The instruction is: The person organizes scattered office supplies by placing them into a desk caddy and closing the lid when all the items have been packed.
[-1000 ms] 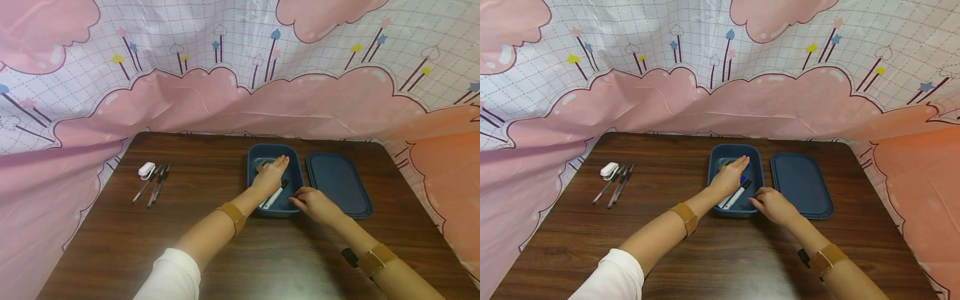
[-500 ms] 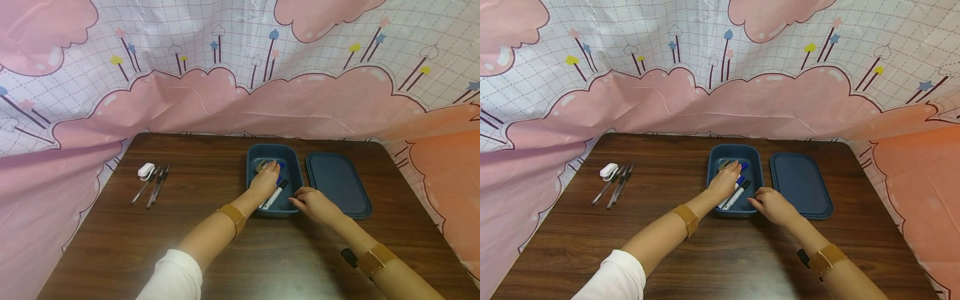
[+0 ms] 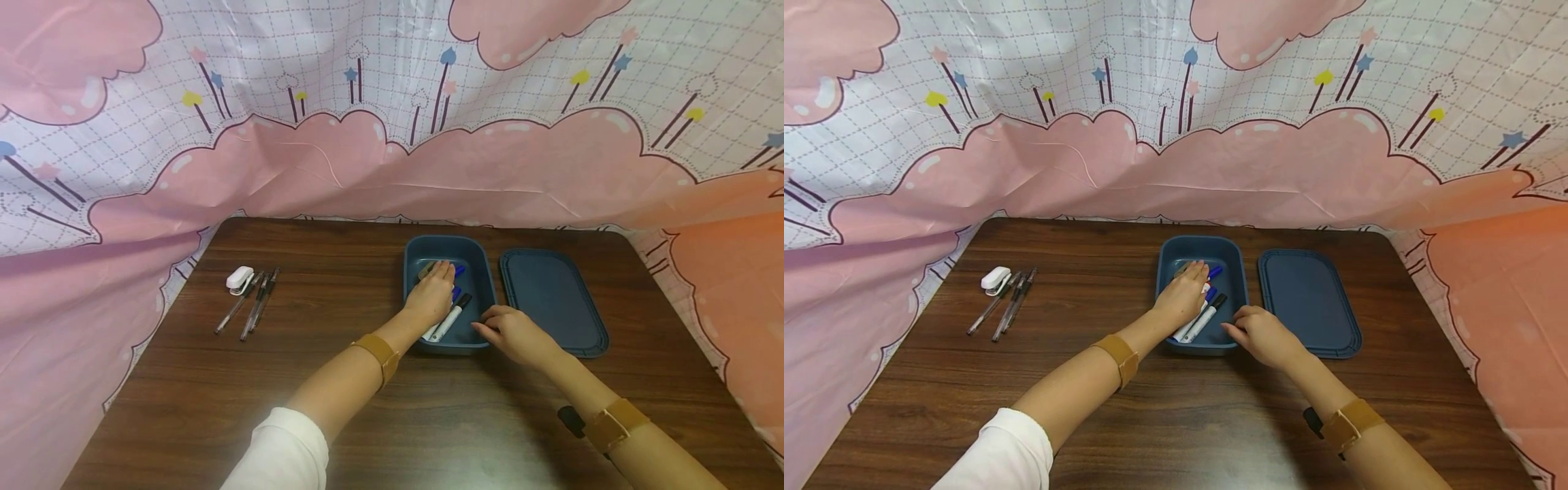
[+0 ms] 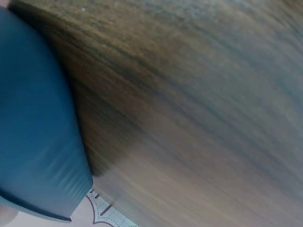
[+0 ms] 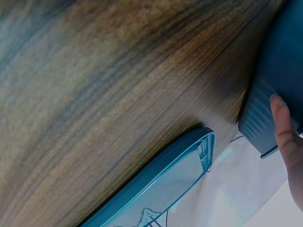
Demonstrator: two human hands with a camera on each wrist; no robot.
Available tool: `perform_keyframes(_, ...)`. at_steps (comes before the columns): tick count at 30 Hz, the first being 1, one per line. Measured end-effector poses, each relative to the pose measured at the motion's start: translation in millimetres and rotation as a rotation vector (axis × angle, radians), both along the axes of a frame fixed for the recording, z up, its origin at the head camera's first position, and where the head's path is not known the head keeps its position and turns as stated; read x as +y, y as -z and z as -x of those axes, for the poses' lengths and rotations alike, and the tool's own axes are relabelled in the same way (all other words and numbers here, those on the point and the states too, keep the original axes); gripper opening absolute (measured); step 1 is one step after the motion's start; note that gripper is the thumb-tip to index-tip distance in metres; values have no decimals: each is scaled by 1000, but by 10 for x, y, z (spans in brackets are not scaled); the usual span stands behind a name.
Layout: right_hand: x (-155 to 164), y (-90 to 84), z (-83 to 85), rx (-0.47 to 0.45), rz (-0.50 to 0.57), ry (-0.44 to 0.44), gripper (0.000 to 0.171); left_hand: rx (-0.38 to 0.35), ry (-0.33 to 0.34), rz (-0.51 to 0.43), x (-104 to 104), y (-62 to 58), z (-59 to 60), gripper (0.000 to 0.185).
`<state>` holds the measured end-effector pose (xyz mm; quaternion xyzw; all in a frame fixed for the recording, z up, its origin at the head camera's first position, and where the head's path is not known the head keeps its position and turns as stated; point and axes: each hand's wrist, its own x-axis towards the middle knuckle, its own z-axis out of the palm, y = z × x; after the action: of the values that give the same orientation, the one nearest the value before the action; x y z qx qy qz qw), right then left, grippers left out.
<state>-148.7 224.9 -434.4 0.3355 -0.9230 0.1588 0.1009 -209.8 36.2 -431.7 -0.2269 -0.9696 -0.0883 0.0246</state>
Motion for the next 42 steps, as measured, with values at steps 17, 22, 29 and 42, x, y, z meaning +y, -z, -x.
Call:
perform_keyframes(17, -15, -12, -7, -6, -7, 4, 22, -13, -9, 2, -12, -3, 5, 60)
perform_keyframes(22, -13, 0, -1, -8, -1, 1, 21, -11, -7, -18, -19, -3, 6, 61)
perform_keyframes(29, -11, 6, 1, -20, -2, 5, 21, 47, 18, -6, -56, -16, 1, 63)
perform_keyframes(42, -10, -3, -10, -14, 5, 5, 20, 14, 9, -22, -186, -90, 17, 77)
